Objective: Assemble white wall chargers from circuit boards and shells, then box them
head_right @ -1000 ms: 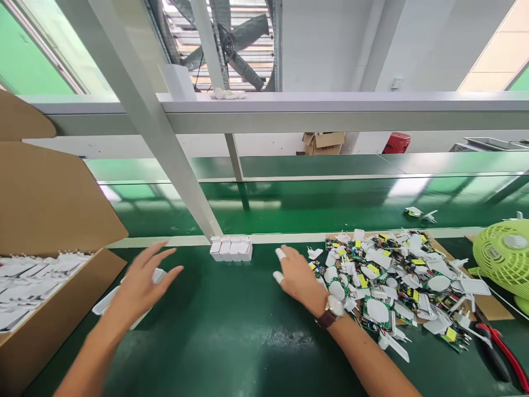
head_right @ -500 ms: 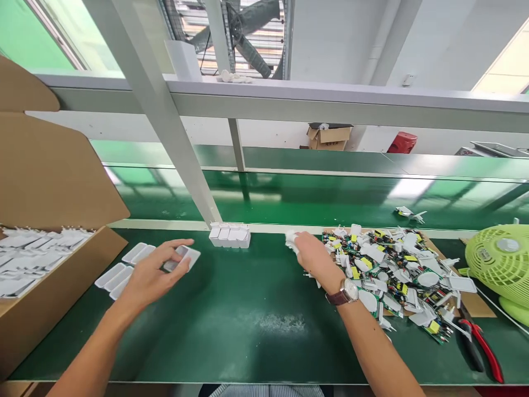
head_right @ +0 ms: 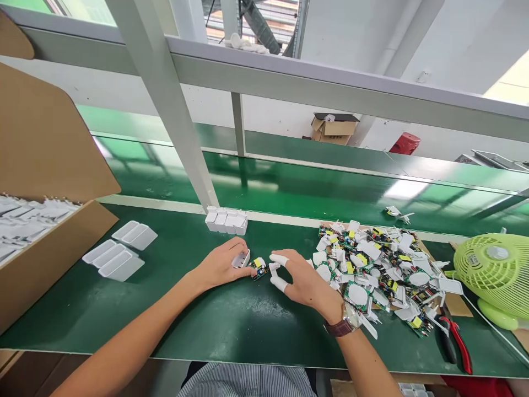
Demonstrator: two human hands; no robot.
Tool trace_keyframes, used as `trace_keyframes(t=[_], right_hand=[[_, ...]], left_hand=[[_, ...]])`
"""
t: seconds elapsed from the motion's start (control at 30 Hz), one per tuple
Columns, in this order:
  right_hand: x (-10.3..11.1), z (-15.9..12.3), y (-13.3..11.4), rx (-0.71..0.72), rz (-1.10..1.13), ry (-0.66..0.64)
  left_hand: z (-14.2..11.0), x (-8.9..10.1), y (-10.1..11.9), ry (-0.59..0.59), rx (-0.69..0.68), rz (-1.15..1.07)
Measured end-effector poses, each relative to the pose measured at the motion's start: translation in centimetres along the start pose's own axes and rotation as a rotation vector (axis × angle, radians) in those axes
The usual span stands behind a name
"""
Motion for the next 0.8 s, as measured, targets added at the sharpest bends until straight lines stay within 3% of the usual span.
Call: trace_keyframes(t=[0.17,0.3,0.4,0.53,0.67,0.8], right_hand=[[-3.8,1.9,1.4,0.026,-0.043,-0.130],[-4.5,2.4,2.3,0.026,-0.032,-0.154],[-3.1,2.2,2.1,0.013,0.006,-0.033],[-1.4,2.1,0.4,0.029,0.035,0.183],[-1.9,2.3,-1.9,0.137,-0.042,0.264],[-2.9,2.3,-2.6,0.159,-0.130,0.333]], left_hand=[[-1.6,0.8,-1.3,-0.034,0.059,-0.288],[-2.5,0.5,-2.5,-0.099,0.125,-0.331],[-2.6,-0.3,-2.7,-0.106,0.141,-0.309],[-2.3,-1.5,-2.2,-0.016,0.095,-0.345],[-2.2,-2.2,-1.5,0.118,-0.047,-0.332],[-2.2,-2.3,-1.4,0.175,-0.130,-0.280]])
Point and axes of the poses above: each hand's wrist, its own z-axis towards the middle knuckle, its own x-axis out of the back of the hand, y = z × x, the point moved 3 cm from there along z, towards the middle knuckle, and after that the axes turned 4 degrees about y, right-handed, at the moved point
